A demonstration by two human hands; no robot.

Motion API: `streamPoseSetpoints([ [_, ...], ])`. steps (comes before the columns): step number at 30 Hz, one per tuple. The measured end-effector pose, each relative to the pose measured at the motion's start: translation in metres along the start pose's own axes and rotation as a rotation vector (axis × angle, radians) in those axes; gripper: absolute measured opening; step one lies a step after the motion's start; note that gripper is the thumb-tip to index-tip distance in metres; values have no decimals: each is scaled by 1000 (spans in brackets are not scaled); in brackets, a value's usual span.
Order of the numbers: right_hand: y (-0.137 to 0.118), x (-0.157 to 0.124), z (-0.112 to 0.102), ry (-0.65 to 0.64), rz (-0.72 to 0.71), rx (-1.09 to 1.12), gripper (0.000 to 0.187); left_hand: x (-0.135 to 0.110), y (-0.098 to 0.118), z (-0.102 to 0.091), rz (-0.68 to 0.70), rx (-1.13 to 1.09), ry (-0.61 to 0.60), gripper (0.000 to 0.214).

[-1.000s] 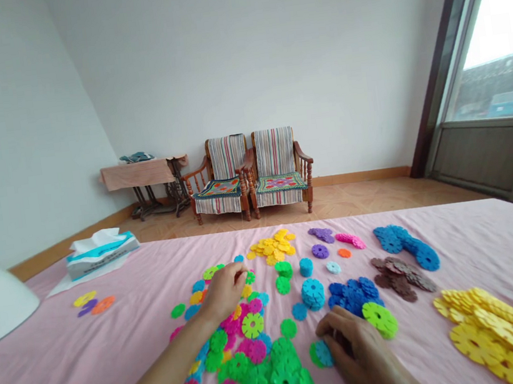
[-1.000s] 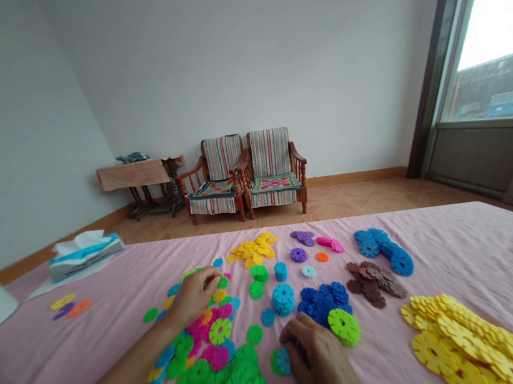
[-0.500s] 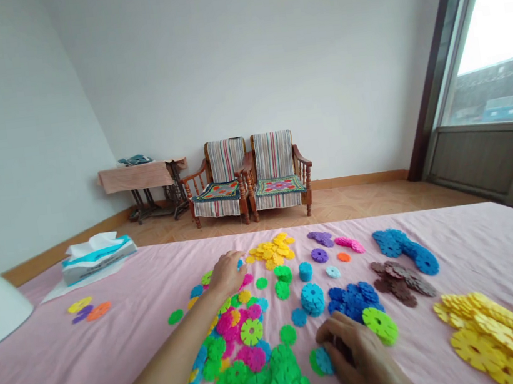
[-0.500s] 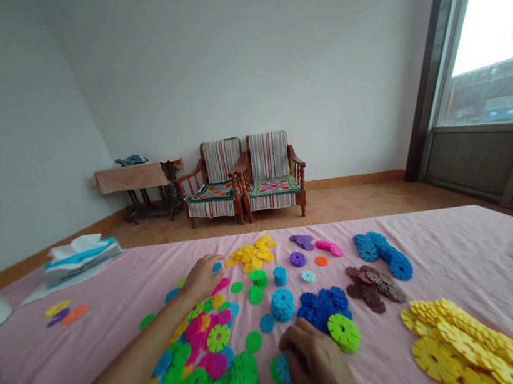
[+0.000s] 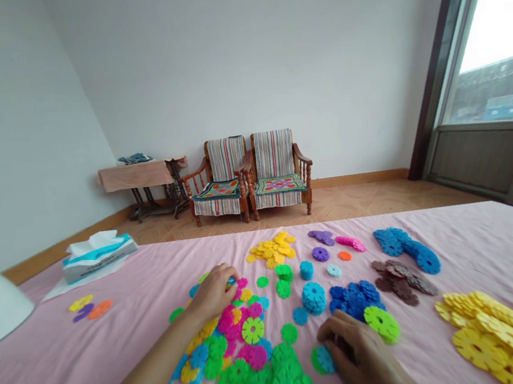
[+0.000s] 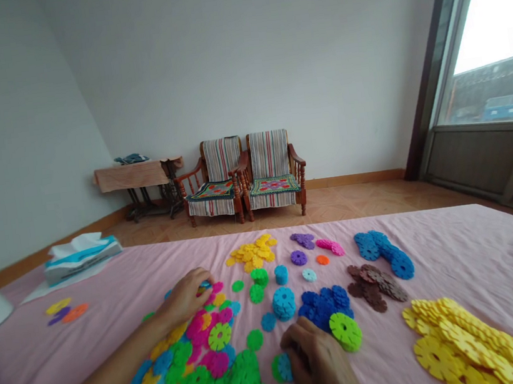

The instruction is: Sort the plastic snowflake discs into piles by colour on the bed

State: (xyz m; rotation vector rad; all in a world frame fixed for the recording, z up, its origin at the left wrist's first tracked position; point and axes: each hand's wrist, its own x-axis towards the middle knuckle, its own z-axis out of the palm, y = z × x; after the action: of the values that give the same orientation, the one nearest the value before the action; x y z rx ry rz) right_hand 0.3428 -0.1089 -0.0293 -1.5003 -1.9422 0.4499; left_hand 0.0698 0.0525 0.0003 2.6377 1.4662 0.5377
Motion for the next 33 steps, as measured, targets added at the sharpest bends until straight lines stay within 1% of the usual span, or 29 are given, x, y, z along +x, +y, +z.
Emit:
streamPoseSetpoints([
  [3,0,0,0,3,-2,14,19,-10,-2,-17,26,6,-73,10],
  [5,-1,1,0,0,3,19,19,-10,4,-21,25,17,-86,9],
  [6,-1,1,0,-1,6,17,19,-7,10,-20,32,16,-74,10],
  [8,0,1,1,1,9,7,19,1,29,-12,79,-14,-23,17],
  [11,1,1,2,8,4,-7,20,19,65,7,267,-123,16,32],
  [13,2,1,3,17,-7,-7,20,30,84,20,355,-123,6,37],
  [15,3,1,4,27,-17,-6,20,37,95,30,412,-113,-27,38],
  [17,3,1,4,36,-20,-6,20,39,97,35,432,-111,-75,35],
  [20,2,1,3,20,-19,3,19,34,89,38,373,-117,-103,30],
  [23,-1,1,1,-4,3,8,19,25,78,38,291,-115,-99,37],
  [25,-2,1,0,-6,14,6,19,18,74,38,265,-95,-123,43],
  [30,-1,1,0,10,-18,0,20,6,75,32,239,-82,-176,51],
  [33,-1,0,-1,6,-22,8,19,0,77,22,251,-112,-131,49],
])
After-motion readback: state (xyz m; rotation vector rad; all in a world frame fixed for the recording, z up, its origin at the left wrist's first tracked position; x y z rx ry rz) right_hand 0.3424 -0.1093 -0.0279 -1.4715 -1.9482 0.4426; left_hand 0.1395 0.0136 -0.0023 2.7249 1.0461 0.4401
